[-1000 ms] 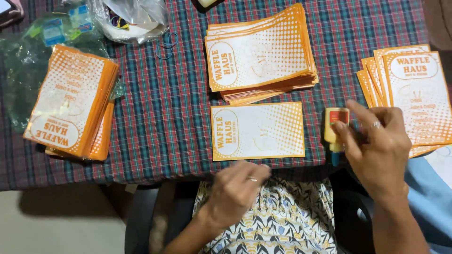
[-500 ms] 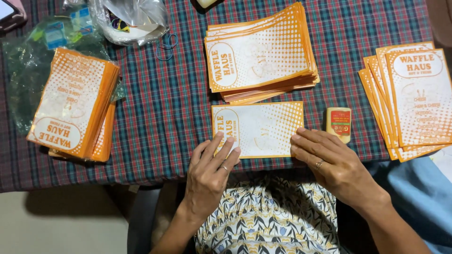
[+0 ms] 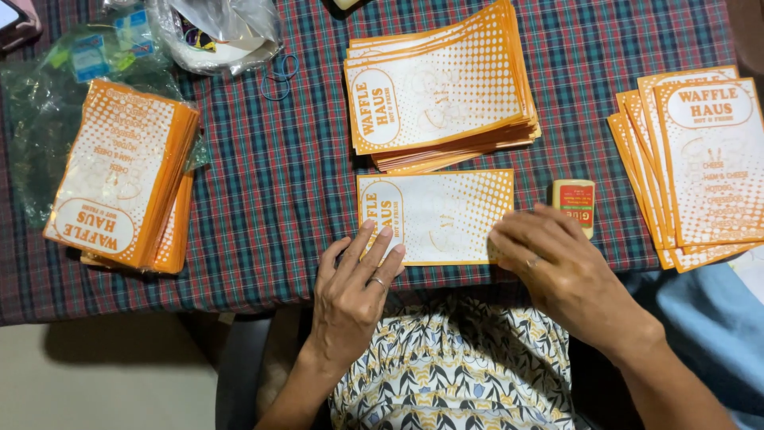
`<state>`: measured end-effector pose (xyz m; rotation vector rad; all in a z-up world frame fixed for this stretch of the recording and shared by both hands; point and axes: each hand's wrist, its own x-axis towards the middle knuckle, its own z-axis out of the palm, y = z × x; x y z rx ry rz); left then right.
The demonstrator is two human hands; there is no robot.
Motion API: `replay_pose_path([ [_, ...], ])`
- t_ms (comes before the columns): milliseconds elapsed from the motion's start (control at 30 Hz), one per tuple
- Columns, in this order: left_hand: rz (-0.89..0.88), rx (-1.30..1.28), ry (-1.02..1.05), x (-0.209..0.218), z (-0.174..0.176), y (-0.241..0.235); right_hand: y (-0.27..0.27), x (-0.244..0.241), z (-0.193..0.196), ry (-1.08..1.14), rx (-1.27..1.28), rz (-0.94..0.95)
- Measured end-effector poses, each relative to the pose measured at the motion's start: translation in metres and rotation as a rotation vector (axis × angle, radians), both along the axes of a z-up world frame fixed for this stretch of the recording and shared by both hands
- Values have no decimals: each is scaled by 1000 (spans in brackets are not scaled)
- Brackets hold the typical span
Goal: Applying glue to the edges of paper bags and stacking them in an organized pile.
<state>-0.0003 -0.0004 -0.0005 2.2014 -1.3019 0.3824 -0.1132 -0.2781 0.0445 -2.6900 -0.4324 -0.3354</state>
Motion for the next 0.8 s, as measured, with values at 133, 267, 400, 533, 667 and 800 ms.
replay_pose_path([
  [133,-3,0,16,0,4,0,-8,15,4,165,-306,-88],
  [267,71,-5,30,0,31,-13,-21,31,2,207,-383,-133],
  [400,51,-125,106,-8,37,-58,-22,27,0,193,-376,-103],
  [533,123,91,115,-20,17,-113,-23,26,2,212,-373,-96],
  [667,208,189,164,-13,6,-118,-22,28,6,215,-348,-93],
  [800,289,114,-1,20,-8,-71,-26,27,2,222,-323,-104],
])
